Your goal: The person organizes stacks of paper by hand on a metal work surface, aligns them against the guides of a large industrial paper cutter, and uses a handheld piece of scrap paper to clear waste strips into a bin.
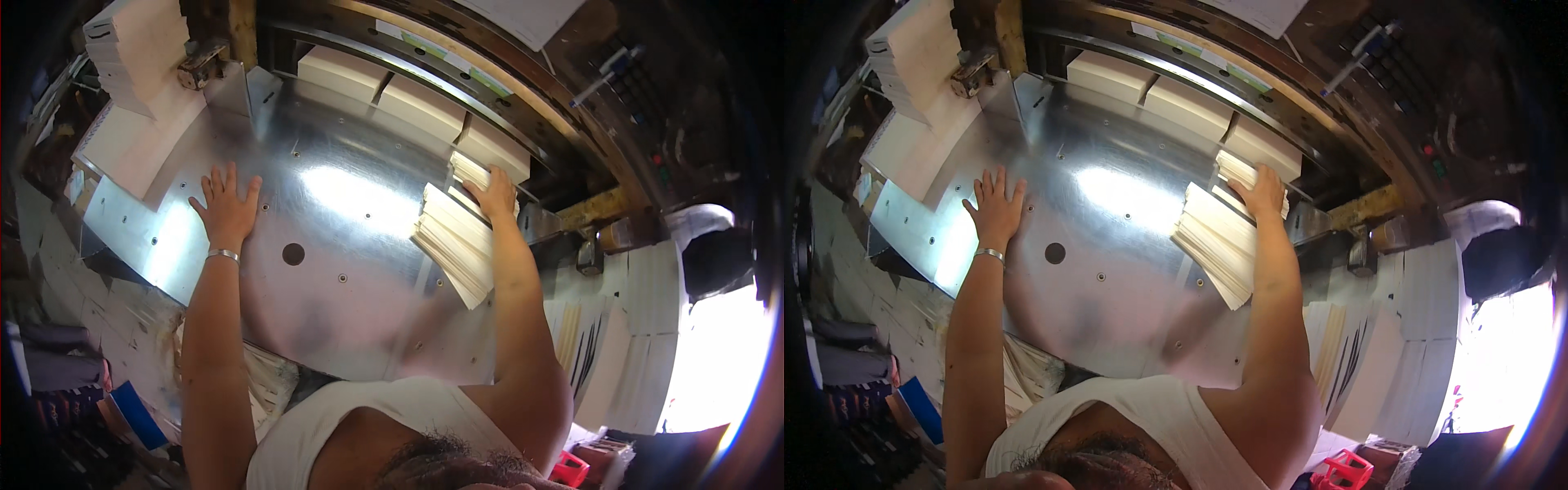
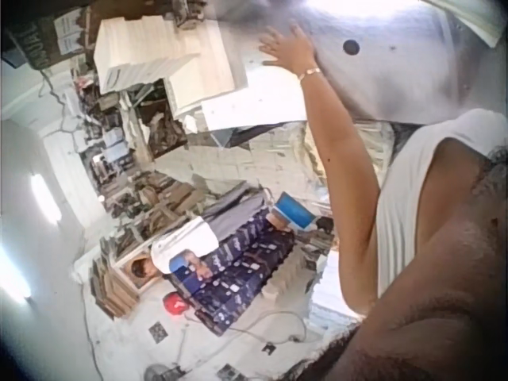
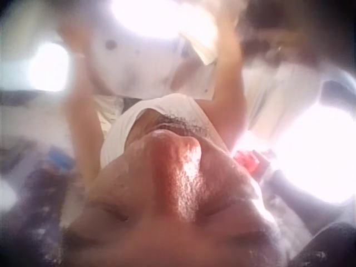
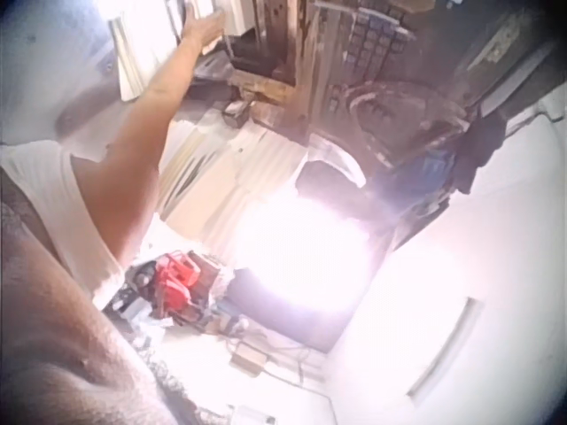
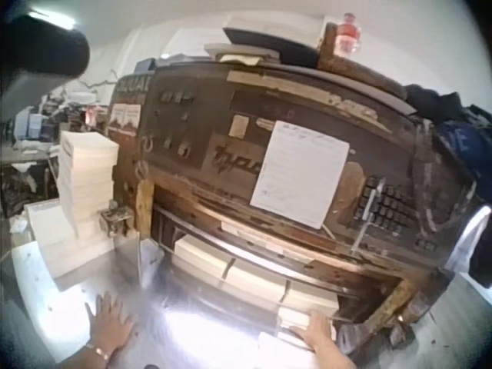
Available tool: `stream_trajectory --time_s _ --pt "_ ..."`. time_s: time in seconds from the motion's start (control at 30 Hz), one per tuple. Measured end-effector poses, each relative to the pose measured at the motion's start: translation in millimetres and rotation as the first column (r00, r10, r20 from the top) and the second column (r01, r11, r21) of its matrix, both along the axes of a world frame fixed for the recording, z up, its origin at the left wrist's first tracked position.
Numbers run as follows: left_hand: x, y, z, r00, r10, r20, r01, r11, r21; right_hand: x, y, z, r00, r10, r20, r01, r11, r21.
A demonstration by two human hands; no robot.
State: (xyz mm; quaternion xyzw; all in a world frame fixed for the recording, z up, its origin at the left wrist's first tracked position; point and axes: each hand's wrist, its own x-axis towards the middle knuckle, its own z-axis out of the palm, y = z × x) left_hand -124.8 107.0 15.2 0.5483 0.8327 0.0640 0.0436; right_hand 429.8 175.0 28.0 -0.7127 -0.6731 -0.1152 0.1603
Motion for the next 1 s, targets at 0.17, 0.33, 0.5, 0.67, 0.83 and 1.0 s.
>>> stream_trajectory --time_s 0.17,0.33,0.5,0.67,0.83,1.0 --pt "-4.7 2.0 -2.3 0.999 -0.001 0.032 0.0 1.0 0.026 -29.0 -28.2 27.3 0.99 -0.099 -0.1 0.066 0.953 -0.294" --pt "-6.5 2.1 -2.1 0.998 -0.019 0.058 0.017 0.999 0.034 -71.5 -126.3 35.3 0.989 -0.031 -0.145 -0.04 0.886 -0.462" --pt "-5.3 -2.8 2.8 0.993 -0.078 0.094 0.071 0.995 0.07 -128.6 -227.8 36.4 0.993 -0.098 -0.066 0.063 0.911 -0.407" --pt "-39.5 -17.0 -16.2 0.954 -0.271 0.13 0.258 0.96 0.112 -144.4 -255.2 34.3 0.989 -0.077 -0.129 0.033 0.948 -0.316" --pt "-32.6 -106.2 -11.4 0.859 -0.411 0.304 0.383 0.911 0.152 -138.6 -275.4 31.0 0.983 -0.053 -0.175 0.011 0.972 -0.233" --pt "24.4 -244.7 -23.8 0.675 -0.357 0.646 -0.132 0.803 0.581 -165.4 -283.6 40.5 0.979 0.081 -0.187 -0.122 0.968 -0.219"
